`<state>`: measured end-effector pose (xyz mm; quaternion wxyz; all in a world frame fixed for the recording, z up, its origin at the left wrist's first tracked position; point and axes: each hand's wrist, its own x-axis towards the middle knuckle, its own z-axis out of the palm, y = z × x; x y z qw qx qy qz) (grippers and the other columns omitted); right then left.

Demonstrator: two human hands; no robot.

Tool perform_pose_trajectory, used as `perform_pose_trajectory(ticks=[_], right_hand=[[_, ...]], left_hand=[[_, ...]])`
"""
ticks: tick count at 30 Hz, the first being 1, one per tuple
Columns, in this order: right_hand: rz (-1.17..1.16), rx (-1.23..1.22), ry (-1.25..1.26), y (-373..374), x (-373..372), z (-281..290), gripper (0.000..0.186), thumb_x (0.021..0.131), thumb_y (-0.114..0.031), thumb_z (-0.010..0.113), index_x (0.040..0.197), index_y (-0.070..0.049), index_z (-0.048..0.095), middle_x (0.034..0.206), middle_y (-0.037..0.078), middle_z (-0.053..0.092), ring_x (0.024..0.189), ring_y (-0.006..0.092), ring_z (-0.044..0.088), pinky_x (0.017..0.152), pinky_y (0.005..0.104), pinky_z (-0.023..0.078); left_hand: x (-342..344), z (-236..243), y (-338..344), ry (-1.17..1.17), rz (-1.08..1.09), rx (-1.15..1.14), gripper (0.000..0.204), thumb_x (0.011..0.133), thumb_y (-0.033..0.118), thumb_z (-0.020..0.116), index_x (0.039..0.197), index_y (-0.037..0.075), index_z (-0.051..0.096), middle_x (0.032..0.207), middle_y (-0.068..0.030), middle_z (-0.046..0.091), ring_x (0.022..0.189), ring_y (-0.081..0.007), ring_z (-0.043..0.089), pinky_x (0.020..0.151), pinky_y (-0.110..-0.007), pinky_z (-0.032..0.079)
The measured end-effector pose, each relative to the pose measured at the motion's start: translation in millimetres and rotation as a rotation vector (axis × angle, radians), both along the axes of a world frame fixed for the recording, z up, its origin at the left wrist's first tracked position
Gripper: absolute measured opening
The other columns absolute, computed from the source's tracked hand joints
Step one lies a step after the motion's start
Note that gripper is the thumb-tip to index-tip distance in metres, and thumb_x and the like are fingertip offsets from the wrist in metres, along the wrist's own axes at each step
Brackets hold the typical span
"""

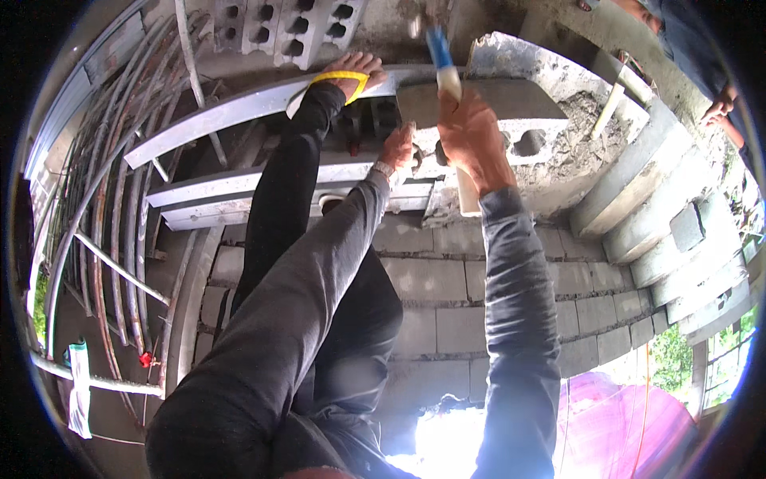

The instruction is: The person lifts a hollow concrete block and places it onto a wall. He uses a hammer to tap the block into position and adjust its alignment. He then lifts another block and sets it in place.

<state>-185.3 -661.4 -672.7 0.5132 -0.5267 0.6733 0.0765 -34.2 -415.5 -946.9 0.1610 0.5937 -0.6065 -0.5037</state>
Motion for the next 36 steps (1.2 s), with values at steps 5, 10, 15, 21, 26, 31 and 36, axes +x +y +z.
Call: perform_pose_trajectory(ticks=[5, 10, 15, 21, 26, 31, 36], right_hand=[[0.039, -0.714, 0.301, -8, 7, 21, 0.015, 0.104, -0.011, 0.051, 0.107, 0.003, 0.048, 0.086, 0.021, 0.058, 0.059, 0.0277, 0.064, 0.043, 0.0361, 0.048], [0.309, 0.246, 0.062, 43, -17, -34, 0.036, 0.107, -0.029, 0.044, 0.105, 0.007, 0.052, 0.066, 0.023, 0.062, 0.072, 0.0406, 0.071, 0.049, 0.0431, 0.053], [-0.223, 0.107, 0.129, -18, 1, 37, 0.043, 0.106, -0.033, 0.046, 0.113, 0.009, 0.056, 0.073, 0.025, 0.063, 0.066, 0.0388, 0.069, 0.051, 0.0435, 0.054], [0.416, -0.285, 0.524, 39, -8, 14, 0.041, 0.104, -0.032, 0.050, 0.112, 0.007, 0.059, 0.086, 0.025, 0.065, 0.081, 0.0377, 0.070, 0.059, 0.0436, 0.056], [0.426, 0.259, 0.153, 61, -23, 25, 0.029, 0.100, -0.028, 0.053, 0.117, -0.007, 0.063, 0.091, 0.022, 0.067, 0.086, 0.0388, 0.070, 0.074, 0.0498, 0.057], [-0.102, -0.359, 0.136, 21, -2, 68, 0.024, 0.105, -0.023, 0.052, 0.105, 0.001, 0.051, 0.076, 0.020, 0.059, 0.059, 0.0340, 0.065, 0.046, 0.0443, 0.051], [0.747, -0.211, 0.371, 112, -38, 43, 0.030, 0.104, -0.017, 0.049, 0.121, 0.007, 0.052, 0.108, 0.027, 0.058, 0.058, 0.0245, 0.062, 0.048, 0.0364, 0.051]], left_hand=[[-10, 108, -59, 0.512, 0.783, 1.168, 0.036, 0.104, 0.023, 0.040, 0.133, 0.009, 0.055, 0.123, -0.0100, 0.063, 0.080, -0.0232, 0.062, 0.057, -0.036, 0.050], [-8, 122, -76, 0.554, 0.831, 1.211, 0.038, 0.103, 0.026, 0.041, 0.135, 0.009, 0.053, 0.126, -0.0107, 0.061, 0.085, -0.0253, 0.059, 0.061, -0.039, 0.050], [0, 123, -77, 0.562, 0.873, 1.207, 0.041, 0.102, 0.029, 0.042, 0.137, 0.009, 0.051, 0.129, -0.0113, 0.058, 0.091, -0.0275, 0.057, 0.064, -0.042, 0.049], [-8, 132, -88, 0.591, 0.855, 1.235, 0.044, 0.102, 0.033, 0.043, 0.139, 0.009, 0.049, 0.133, -0.0121, 0.055, 0.097, -0.0300, 0.055, 0.069, -0.045, 0.049], [-7, 146, -78, 0.607, 0.877, 1.269, 0.048, 0.101, 0.036, 0.044, 0.141, 0.010, 0.047, 0.136, -0.0127, 0.052, 0.103, -0.0321, 0.053, 0.073, -0.048, 0.048], [-5, 142, -92, 0.638, 0.890, 1.260, 0.051, 0.101, 0.040, 0.045, 0.143, 0.010, 0.045, 0.139, -0.0134, 0.049, 0.108, -0.0342, 0.051, 0.077, -0.051, 0.048], [-8, 144, -104, 0.686, 0.920, 1.262, 0.055, 0.100, 0.043, 0.046, 0.145, 0.010, 0.043, 0.142, -0.0140, 0.047, 0.114, -0.0364, 0.048, 0.080, -0.054, 0.047]])
